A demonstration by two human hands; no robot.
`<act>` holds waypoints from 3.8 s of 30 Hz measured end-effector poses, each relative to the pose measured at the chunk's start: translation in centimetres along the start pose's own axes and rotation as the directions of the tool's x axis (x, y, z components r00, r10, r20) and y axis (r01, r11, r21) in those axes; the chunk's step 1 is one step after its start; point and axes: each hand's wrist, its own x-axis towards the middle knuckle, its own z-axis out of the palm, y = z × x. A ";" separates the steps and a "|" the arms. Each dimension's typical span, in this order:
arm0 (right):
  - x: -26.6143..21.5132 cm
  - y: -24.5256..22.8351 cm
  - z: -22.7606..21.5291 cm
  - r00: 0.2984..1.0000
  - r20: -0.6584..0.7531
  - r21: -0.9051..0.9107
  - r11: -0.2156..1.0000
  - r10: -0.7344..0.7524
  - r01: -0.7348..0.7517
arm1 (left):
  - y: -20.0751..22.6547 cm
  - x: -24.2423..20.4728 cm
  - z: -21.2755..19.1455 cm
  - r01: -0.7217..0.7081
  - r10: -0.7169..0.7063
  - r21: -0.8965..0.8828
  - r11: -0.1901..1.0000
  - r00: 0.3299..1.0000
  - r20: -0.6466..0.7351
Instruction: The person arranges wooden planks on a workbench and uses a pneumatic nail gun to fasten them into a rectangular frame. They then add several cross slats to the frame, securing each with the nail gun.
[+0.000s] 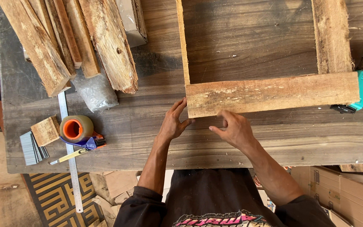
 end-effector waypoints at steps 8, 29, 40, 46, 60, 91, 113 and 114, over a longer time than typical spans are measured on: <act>5.6 -1.5 -0.1 0.982 0.044 -0.411 0.893 -0.181 0.183 | -0.2 0.0 0.1 -0.018 0.018 0.013 1.000 1.000 -0.003; 6.7 -1.4 2.2 0.965 0.092 -0.436 0.861 -0.245 0.260 | -0.4 -0.3 0.5 -0.041 0.040 -0.017 0.999 0.997 -0.067; 7.5 -0.7 2.3 0.960 0.086 -0.429 0.860 -0.266 0.276 | 0.9 1.1 -0.9 0.079 -0.084 0.048 0.996 0.989 0.125; 7.2 -1.0 2.2 0.968 0.071 -0.423 0.871 -0.242 0.249 | 0.2 1.4 -1.0 0.094 -0.089 -0.021 0.995 0.980 0.177; 8.6 0.7 1.7 0.924 0.141 -0.422 0.823 -0.356 0.381 | 1.7 1.5 -1.0 0.109 -0.099 -0.065 0.992 0.985 0.141; 8.9 -0.2 1.0 0.927 0.176 -0.410 0.831 -0.333 0.376 | -0.8 -1.5 2.6 -0.089 0.094 0.032 0.995 0.978 -0.184; 8.8 0.4 1.2 0.919 0.152 -0.402 0.827 -0.364 0.394 | -2.4 -1.3 3.1 -0.168 0.204 0.201 0.965 0.963 -0.176; 8.8 0.5 1.2 0.915 0.154 -0.391 0.828 -0.372 0.402 | -2.3 -1.4 3.1 -0.167 0.204 0.203 0.965 0.963 -0.177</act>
